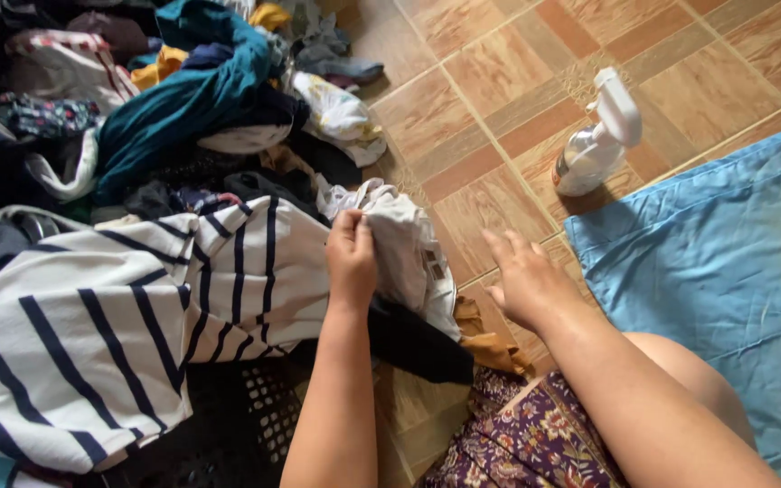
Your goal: Ironing small items of clothing on a cloth spread on the floor using a spray bottle and an iron.
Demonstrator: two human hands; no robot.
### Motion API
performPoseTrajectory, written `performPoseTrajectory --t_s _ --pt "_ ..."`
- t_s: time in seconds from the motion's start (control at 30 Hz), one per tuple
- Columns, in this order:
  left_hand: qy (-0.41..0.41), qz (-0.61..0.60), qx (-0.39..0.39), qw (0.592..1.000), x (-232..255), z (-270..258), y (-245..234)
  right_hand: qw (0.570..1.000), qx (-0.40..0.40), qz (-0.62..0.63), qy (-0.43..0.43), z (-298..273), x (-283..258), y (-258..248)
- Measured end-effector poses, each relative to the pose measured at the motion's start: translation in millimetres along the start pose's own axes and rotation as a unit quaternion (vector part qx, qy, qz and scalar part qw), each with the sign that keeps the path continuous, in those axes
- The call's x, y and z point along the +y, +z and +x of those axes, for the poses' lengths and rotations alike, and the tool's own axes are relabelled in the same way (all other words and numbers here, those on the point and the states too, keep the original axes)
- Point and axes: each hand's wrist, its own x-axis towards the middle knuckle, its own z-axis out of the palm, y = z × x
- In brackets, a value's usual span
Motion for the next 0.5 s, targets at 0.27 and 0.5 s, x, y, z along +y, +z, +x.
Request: performPoseTrajectory --t_s 0.27,0.5 --pt "-0.020 -0.553 -0.216 0.805 204.5 -19.6 -5.1 0.913 0.104 0.360 -0.159 -31.3 14.8 -2.5" --pt "-0.026 -0.460 -0.320 0.828 302.8 -49.0 109.5 0.539 0.320 0.774 -0.089 -178.1 164.9 -42.3"
